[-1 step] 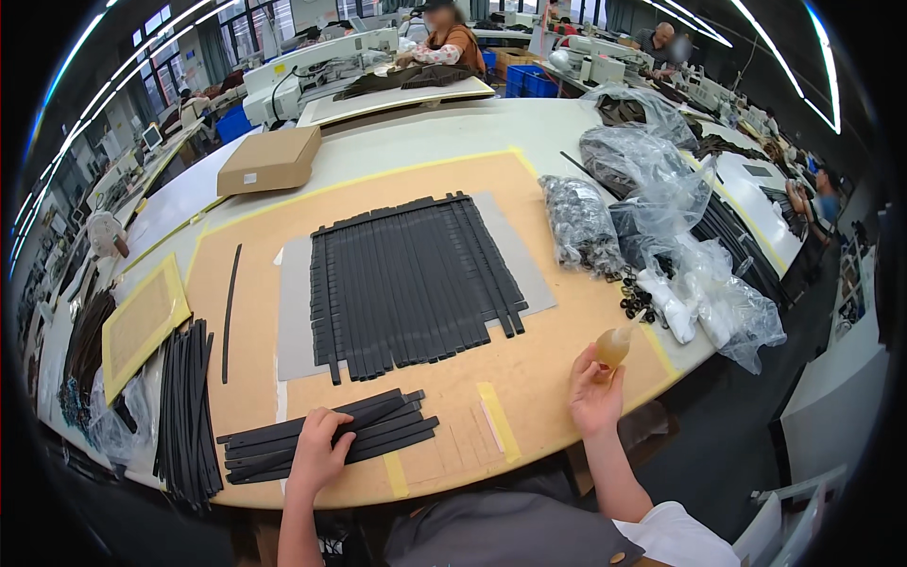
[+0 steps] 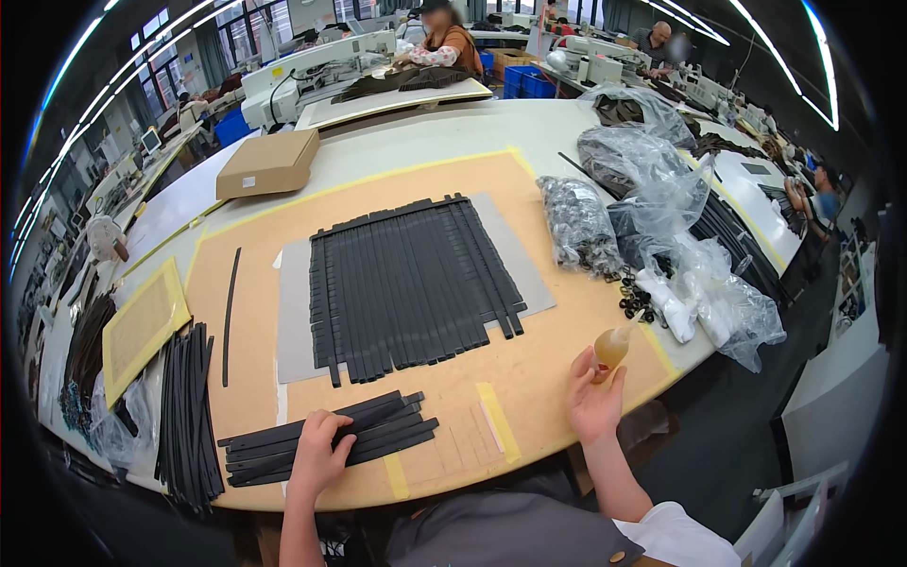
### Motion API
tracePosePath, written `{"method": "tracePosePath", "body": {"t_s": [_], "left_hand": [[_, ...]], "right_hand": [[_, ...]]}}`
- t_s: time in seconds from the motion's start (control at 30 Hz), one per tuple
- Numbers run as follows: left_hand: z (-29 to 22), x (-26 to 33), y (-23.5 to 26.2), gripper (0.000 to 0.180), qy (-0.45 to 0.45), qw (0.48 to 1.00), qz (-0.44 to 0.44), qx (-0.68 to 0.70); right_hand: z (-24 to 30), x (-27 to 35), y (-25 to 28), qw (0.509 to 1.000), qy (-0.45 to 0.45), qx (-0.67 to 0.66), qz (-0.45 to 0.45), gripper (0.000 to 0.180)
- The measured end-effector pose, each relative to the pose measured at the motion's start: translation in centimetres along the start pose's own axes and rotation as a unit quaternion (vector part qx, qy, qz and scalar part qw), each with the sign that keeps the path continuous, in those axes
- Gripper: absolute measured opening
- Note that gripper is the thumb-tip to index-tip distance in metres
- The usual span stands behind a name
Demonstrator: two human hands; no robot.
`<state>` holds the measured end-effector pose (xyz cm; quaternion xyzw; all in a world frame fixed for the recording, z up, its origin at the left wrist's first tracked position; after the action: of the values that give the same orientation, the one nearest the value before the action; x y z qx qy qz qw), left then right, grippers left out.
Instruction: The person applies a liquid from a squeeze bottle onto the ends of black plastic strips and places them onto a gray sheet. The person handles the strips one by one, applying the liquid and arranging them in a grid pattern on the sheet.
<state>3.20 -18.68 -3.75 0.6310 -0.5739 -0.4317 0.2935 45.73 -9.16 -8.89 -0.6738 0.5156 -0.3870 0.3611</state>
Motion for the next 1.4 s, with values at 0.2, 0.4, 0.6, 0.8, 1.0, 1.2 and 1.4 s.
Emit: {"method": "tracePosePath", "body": {"t_s": [0.2, 0.4, 0.6, 0.8, 1.0, 1.2, 1.4], "left_hand": [[-3.0, -0.7, 1.8, 0.018, -0.039, 0.998, -0.022, 0.032], [-13.4, -1.7, 12.7, 0.014, -0.332, 0.901, -0.029, 0.277], [-20.3, -1.4, 18.0, 0.007, -0.533, 0.782, -0.086, 0.312], [-21.2, -2.1, 18.6, 0.006, -0.553, 0.781, -0.073, 0.28], [-20.8, -1.2, 18.9, 0.008, -0.561, 0.794, -0.162, 0.17], [-20.6, -1.7, 17.9, 0.011, -0.59, 0.753, -0.247, 0.157], [-21.3, -3.1, 15.8, 0.008, -0.617, 0.695, -0.205, 0.308]], "right_hand": [[-7.9, 6.6, -4.8, 0.844, -0.255, 0.391, 0.265, 0.042], [-12.7, 7.0, -14.6, 0.684, -0.288, 0.44, 0.506, 0.022], [-19.5, 7.7, -19.7, 0.58, -0.136, 0.445, 0.669, 0.03], [-18.9, 7.5, -21.9, 0.506, -0.11, 0.458, 0.723, 0.032], [-18.2, 7.9, -21.7, 0.457, 0.008, 0.493, 0.74, 0.008], [-17.3, 8.0, -22.4, 0.424, 0.021, 0.509, 0.749, 0.006], [-18.0, 7.4, -20.1, 0.504, 0.011, 0.423, 0.753, 0.022]]}}
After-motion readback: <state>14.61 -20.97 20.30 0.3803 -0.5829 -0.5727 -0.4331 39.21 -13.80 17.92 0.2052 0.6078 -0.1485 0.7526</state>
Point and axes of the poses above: each hand's wrist, its own x-axis away from the middle knuckle, its own y-axis out of the back of the hand, z = x × y, the point moved 1 cm from there along -x, towards the middle knuckle, and after that the axes turned 9 degrees about -x, right-handed, at the moved point
